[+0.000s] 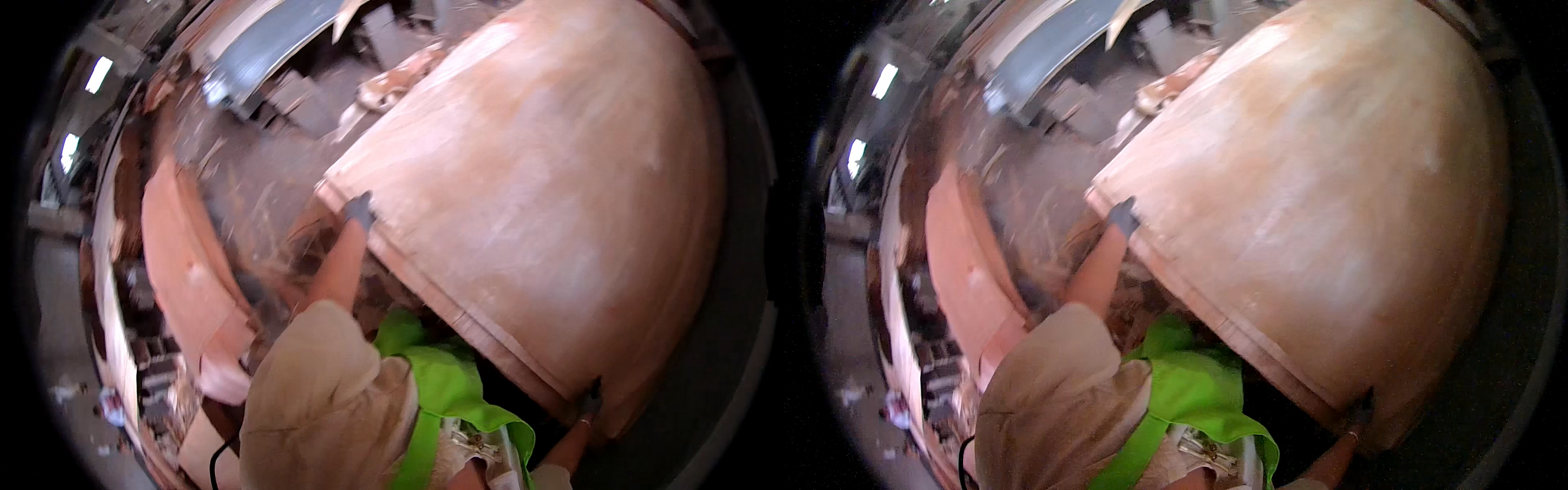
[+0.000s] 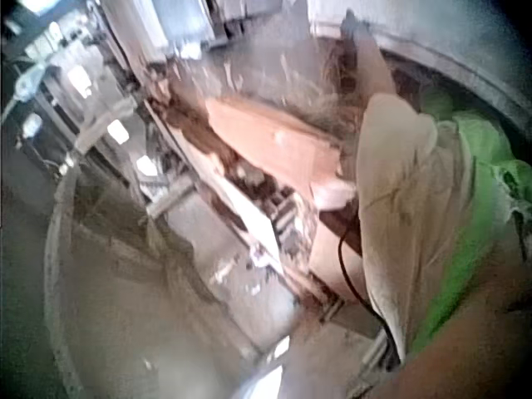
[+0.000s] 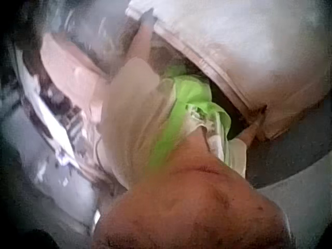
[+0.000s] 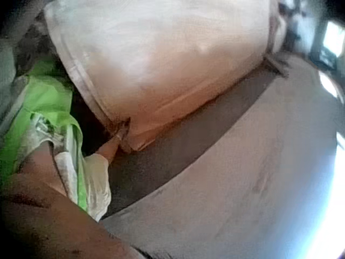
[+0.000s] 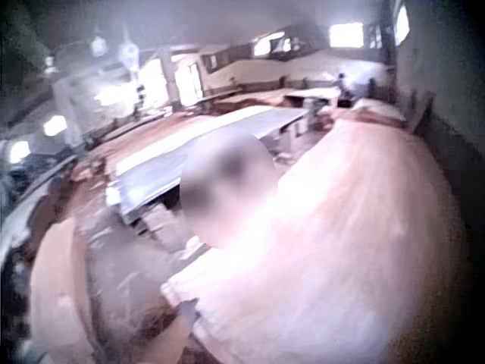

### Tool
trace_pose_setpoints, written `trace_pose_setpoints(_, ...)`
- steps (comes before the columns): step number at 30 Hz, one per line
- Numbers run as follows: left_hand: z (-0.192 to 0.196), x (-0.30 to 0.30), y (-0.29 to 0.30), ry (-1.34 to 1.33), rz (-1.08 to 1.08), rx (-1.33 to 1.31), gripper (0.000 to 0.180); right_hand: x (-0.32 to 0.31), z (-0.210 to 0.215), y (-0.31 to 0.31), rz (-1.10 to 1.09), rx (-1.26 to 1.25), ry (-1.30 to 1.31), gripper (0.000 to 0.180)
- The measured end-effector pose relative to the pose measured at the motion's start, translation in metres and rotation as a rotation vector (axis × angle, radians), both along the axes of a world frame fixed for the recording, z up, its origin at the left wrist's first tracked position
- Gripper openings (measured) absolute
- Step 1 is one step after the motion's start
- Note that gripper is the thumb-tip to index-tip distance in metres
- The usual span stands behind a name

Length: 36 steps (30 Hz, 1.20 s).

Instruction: The person processes large sheets of wood veneer by hand and using a tool. They lift a sheet from a stack, place it on a metal work surface, use a tool to trim or apply material to the edges, and then move the processed sheet onto another stack.

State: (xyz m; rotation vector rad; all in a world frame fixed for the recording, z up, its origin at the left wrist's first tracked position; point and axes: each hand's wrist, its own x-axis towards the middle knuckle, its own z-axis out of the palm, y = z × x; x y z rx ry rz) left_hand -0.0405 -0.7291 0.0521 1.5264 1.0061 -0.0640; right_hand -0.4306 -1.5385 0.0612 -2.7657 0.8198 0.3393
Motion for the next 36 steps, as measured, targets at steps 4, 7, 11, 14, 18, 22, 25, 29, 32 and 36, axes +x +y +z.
trace_pose_setpoints(4, -0.008, -0.021, 0.036, -0.134, 0.199, -0.072, 0.051, 0.069, 0.040, 0.067, -0.315, 0.123, 0.353, 0.047)
trace_pose_setpoints(7, 0.012, 0.009, 0.020, 0.252, -0.281, 0.388, 0.053, 0.036, 0.026, 0.049, -0.278, 0.160, 0.276, 0.048)
trace_pose_setpoints(11, -0.002, 0.023, 0.034, 0.309, -1.057, 0.962, 0.053, 0.011, 0.028, 0.041, -0.156, 0.331, 0.046, 0.050)
trace_pose_setpoints(14, -0.012, -0.004, 0.074, 0.234, -0.789, 0.447, 0.053, 0.041, 0.050, 0.039, -0.169, 0.370, -0.037, 0.052)
trace_pose_setpoints(18, -0.008, 0.008, 0.060, 0.299, 0.010, -0.368, 0.053, 0.046, 0.074, 0.067, -0.424, 0.300, 0.137, 0.052)
trace_pose_setpoints(22, -0.035, 0.029, 0.102, 0.313, 0.131, -0.092, 0.035, 0.025, 0.050, 0.054, -0.513, 0.365, 0.125, 0.048)
trace_pose_setpoints(25, -0.050, 0.037, 0.138, 0.297, 0.109, -0.121, 0.028, 0.029, 0.052, 0.061, -0.510, 0.320, 0.088, 0.045)
trace_pose_setpoints(29, -0.038, 0.026, 0.121, 0.182, 0.104, 0.001, 0.038, 0.043, 0.071, 0.070, -0.489, 0.356, 0.006, 0.045)
trace_pose_setpoints(32, 0.053, -0.015, -0.016, 0.093, -0.224, 0.559, 0.058, 0.025, 0.077, 0.099, -0.581, 0.294, -0.255, 0.052)
trace_pose_setpoints(36, 0.089, -0.092, -0.129, -0.286, -1.223, 1.448, 0.077, -0.007, 0.067, 0.133, -0.467, 0.038, -0.293, 0.043)
